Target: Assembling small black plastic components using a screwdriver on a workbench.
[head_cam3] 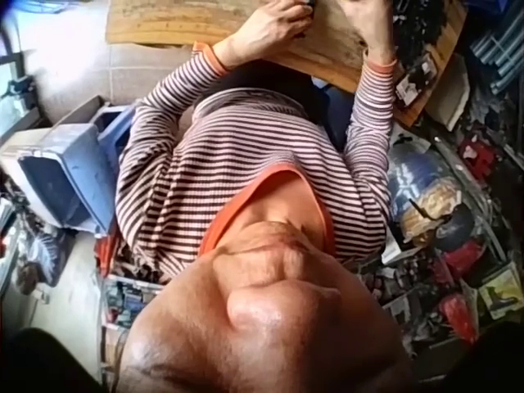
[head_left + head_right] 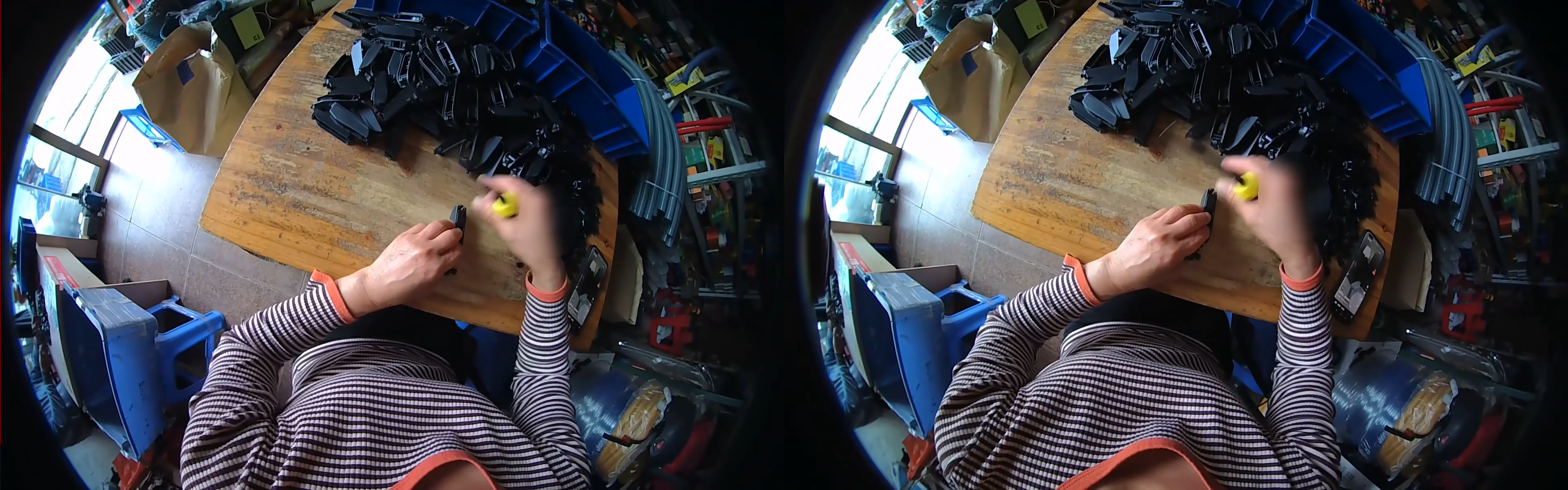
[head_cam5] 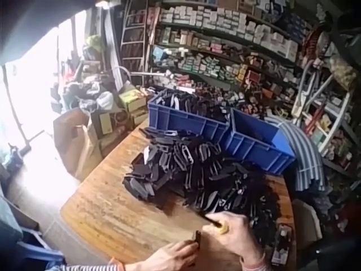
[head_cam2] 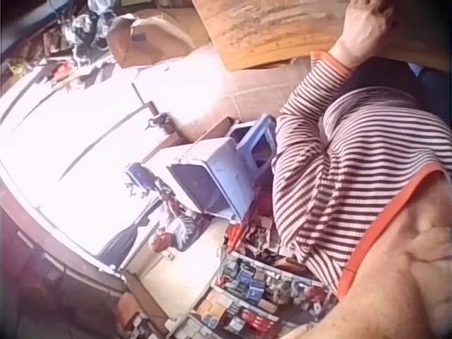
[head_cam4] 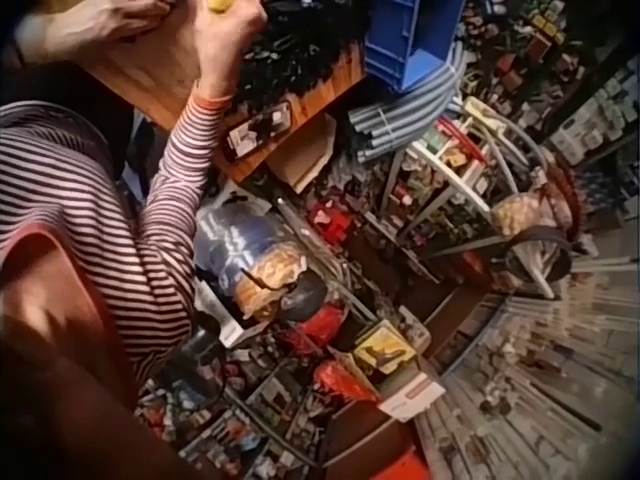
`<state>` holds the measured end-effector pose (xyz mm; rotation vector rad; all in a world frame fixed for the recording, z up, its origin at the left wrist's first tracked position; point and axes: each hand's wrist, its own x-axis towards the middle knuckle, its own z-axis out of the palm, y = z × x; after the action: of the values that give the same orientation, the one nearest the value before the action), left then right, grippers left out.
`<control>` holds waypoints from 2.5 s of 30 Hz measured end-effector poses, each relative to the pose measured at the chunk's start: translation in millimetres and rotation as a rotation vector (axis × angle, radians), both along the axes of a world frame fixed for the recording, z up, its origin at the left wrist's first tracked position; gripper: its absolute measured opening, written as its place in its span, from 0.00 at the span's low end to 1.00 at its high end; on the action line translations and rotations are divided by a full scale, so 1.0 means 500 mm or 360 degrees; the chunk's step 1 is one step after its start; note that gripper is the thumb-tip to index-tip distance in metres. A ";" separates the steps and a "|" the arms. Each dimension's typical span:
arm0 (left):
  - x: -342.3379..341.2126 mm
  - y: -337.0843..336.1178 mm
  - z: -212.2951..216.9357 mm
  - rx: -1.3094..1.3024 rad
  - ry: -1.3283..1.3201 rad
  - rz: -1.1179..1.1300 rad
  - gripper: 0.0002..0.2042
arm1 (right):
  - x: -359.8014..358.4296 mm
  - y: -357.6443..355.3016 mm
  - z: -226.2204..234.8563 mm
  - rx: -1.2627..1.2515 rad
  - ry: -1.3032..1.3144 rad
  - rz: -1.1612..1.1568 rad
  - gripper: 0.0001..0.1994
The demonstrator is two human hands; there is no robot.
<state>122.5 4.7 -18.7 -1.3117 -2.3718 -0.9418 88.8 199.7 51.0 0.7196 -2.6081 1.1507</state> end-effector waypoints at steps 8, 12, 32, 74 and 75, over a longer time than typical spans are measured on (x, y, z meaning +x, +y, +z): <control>-0.016 0.003 0.023 0.0067 -0.0017 -0.0092 0.15 | -0.017 -0.039 -0.041 -0.0868 -0.0073 -0.0202 0.07; -0.081 -0.001 0.056 -0.0118 0.0320 -0.0291 0.14 | 0.014 0.073 -0.012 -0.0614 -0.0001 -0.0582 0.08; -0.177 -0.071 0.030 -0.0240 0.0096 0.0766 0.12 | 0.067 0.085 -0.029 0.0089 -0.0479 -0.0584 0.10; -0.106 0.014 0.051 -0.0417 0.0534 -0.0756 0.09 | 0.052 0.048 -0.030 0.0020 -0.0030 -0.0439 0.06; -0.102 0.015 0.041 -0.0397 0.0531 -0.0749 0.09 | 0.052 0.047 -0.033 0.0023 -0.0031 -0.0437 0.06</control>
<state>71.5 12.3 1.9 -2.0025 -2.0066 -0.4814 114.8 223.4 34.3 0.3385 -2.6288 1.0616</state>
